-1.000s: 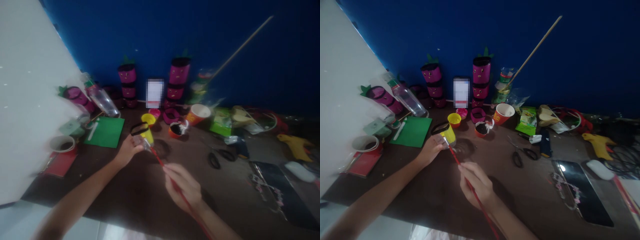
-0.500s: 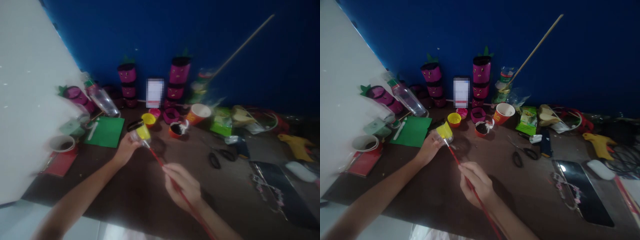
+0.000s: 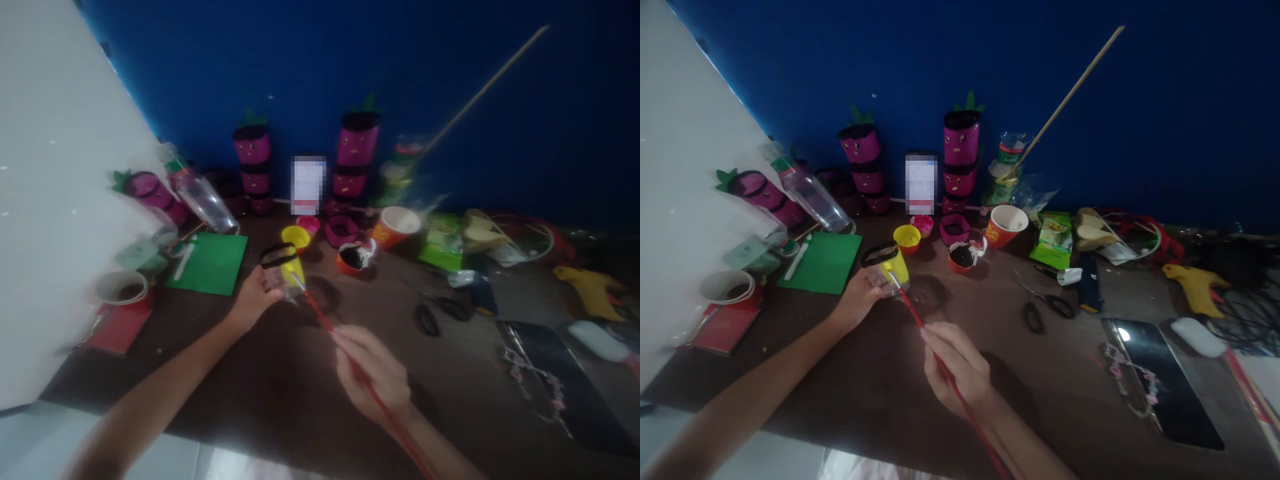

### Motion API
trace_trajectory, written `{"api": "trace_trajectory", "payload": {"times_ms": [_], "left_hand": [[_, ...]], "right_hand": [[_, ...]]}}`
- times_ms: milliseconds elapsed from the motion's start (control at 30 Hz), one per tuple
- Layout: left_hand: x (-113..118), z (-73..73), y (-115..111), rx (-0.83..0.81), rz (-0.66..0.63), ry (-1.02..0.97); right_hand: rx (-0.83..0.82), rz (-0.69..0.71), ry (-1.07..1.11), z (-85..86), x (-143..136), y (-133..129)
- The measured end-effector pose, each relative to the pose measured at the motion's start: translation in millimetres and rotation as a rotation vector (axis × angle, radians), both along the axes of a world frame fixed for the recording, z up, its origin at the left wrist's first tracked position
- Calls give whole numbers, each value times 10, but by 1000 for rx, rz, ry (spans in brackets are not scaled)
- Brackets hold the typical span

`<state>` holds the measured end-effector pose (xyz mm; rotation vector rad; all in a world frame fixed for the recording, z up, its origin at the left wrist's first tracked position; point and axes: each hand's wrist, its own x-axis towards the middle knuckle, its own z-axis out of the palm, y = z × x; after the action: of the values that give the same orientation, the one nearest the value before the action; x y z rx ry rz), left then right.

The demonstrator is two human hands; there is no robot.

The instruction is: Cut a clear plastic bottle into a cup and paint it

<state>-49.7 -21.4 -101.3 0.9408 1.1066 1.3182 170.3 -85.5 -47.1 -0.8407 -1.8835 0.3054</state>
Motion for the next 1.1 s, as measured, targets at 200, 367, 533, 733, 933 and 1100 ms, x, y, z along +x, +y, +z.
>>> {"api": "trace_trajectory", "payload": {"times_ms": [200,367,533,733,933,1100], "left_hand": [[10,26,-18,25,-17,-29],[-15,-72,1,25,40,-41],[-29,-117,11,24,78,-87],[-2,-35,-12,4,48,-14],[22,23,-12,0,66,-36],[34,47,-8,5,74,19]], "right_hand": [[-6,20,5,-16,-18,19],[-30,58,-5,-2,-13,28],[-17,59,27,1,18,13],[-16,43,-9,10,-8,11],[-37,72,16,20,6,21],[-1,39,9,14,-7,20]]}}
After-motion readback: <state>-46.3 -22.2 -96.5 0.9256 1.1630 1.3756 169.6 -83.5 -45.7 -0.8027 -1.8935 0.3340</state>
